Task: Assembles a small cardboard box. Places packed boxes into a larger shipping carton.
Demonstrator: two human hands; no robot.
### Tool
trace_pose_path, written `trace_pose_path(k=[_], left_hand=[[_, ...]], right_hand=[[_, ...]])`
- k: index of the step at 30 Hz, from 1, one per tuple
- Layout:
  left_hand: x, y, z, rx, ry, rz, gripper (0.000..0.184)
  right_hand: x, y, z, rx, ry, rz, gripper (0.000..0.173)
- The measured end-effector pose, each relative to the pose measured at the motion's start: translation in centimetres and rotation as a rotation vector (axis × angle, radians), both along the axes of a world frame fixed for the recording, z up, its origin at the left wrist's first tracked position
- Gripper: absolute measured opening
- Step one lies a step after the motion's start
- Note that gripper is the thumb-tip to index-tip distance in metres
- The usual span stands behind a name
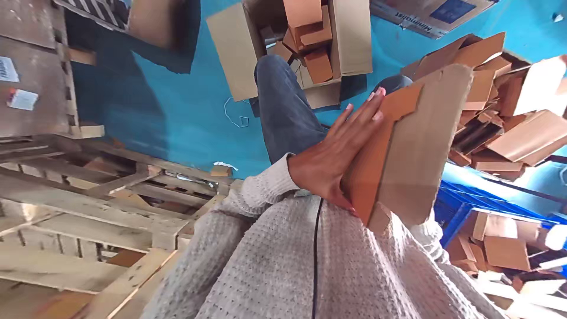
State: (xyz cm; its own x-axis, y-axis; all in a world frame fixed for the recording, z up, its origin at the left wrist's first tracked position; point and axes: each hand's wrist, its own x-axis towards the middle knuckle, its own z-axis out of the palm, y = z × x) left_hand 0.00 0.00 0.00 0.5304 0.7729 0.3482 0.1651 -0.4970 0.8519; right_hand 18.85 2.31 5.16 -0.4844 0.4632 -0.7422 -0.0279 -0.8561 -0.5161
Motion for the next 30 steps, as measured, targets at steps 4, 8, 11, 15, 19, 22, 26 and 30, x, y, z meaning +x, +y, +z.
trace_pose_path(k=[4,8,11,15,19,22,26,30], left_hand=[[-0.1,0.1,0.3,0.014,0.023,0.007,0.155],[-0.2,0.1,-0.4,-0.003,-0.094,0.005,0.144],[-0.3,0.1,-1.4,-0.013,-0.293,0.069,0.144],[-1.0,0.3,-1.5,-0.035,-0.41,0.143,0.153],[-0.7,-0.1,-1.9,0.063,-0.341,0.287,0.141],[0.3,-1.0,-2.0,0.107,-0.277,0.617,0.142],[2.2,-1.6,-1.5,-0.022,-0.199,0.996,0.156],[1.0,-1.8,-1.0,-0.008,-0.148,0.884,0.151]], right_hand=[[2.9,-2.1,-9.7,0.188,0.596,0.045,0.06],[0.6,-0.9,-2.5,0.026,0.174,0.024,0.055],[0.4,-0.8,-1.0,0.009,0.156,0.023,0.055],[0.5,-1.4,-2.4,0.07,0.291,-0.006,0.051],[1.8,-2.6,-5.0,0.54,0.122,-0.071,0.055],[1.6,-3.7,-6.9,1.106,-0.132,-0.191,0.071],[-2.6,-5.2,-5.4,1.362,-0.304,-0.191,0.066],[-2.8,-4.7,-6.0,1.441,-0.339,-0.052,0.073]])
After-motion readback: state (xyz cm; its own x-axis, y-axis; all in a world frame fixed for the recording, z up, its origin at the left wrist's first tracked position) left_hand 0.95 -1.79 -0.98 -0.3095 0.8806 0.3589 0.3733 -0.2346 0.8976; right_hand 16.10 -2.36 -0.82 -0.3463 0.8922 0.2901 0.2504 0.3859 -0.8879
